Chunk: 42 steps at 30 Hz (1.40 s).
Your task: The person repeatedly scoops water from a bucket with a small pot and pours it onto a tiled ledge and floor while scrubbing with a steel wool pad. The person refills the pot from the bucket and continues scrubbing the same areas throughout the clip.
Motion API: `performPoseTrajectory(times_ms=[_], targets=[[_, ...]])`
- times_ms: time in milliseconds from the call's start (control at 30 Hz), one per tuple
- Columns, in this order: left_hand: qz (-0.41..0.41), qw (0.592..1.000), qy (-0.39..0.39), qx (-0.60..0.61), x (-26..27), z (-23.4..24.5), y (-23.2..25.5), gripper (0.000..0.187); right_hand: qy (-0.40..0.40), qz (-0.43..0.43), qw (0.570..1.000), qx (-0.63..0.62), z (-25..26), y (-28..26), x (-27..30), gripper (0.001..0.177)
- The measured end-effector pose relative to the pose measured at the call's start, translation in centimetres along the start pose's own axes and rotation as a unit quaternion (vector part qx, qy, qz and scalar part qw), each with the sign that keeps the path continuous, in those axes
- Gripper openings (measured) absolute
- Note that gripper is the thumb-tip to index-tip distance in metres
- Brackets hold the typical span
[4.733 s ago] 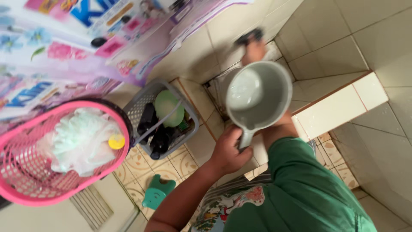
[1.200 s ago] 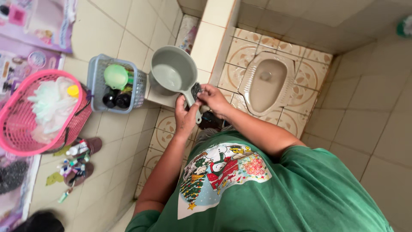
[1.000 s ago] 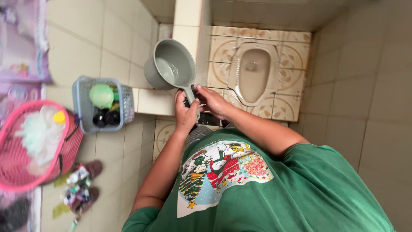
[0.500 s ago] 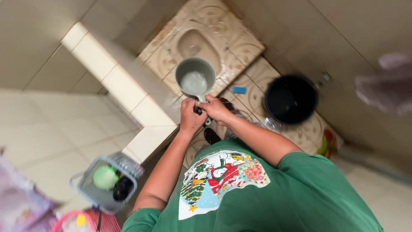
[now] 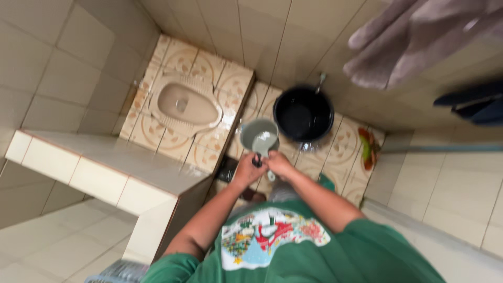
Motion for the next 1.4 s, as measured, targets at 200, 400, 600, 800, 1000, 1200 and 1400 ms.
performPoseTrajectory(times_ms=[200, 400, 600, 800, 1000, 1200, 1400], targets=[[0.01, 0.999, 0.029, 0.01, -2.6, -3.3, 0.6, 0.055, -0.001, -0.026, 0.999, -0.028, 4.9, 1.1, -3.2, 0.021], [0.103, 0.99, 0.081, -0.055, -4.4, -6.4, -2.6, 0.049, -0.022, -0.069, 0.997, -0.031, 13.8, 0.1, -8.3, 0.023], [0.313, 0.945, 0.039, 0.081, -5.7, -12.4, -8.4, 0.039, 0.002, -0.092, 0.996, 0.012, 21.1, 3.1, -14.4, 0.014], [0.239, 0.965, 0.102, 0.027, -8.4, -15.3, -10.4, 0.027, 0.074, -0.179, 0.973, 0.129, 25.6, 7.3, -18.7, 0.02], [0.304, 0.944, 0.098, 0.084, -7.9, -17.7, -17.7, 0.027, 0.096, -0.122, 0.887, 0.436, 25.6, 11.4, -23.6, 0.03], [0.292, 0.948, 0.126, 0.023, -6.7, -17.3, -22.1, 0.028, 0.078, -0.171, 0.892, 0.41, 22.6, 15.9, -30.4, 0.031], [0.316, 0.935, 0.162, -0.02, -3.1, -17.0, -23.6, 0.03, 0.052, -0.184, 0.902, 0.386, 18.9, 20.8, -33.4, 0.024]])
Point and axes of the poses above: each hand's wrist, its own x-axis away from the middle knuckle, its own z-axis out of the back of the hand, y = z × x, the point moved 8 cm from there along -x, towards the middle knuckle, and after that the axes turned 2 degrees about -x, right-handed, at the moved point
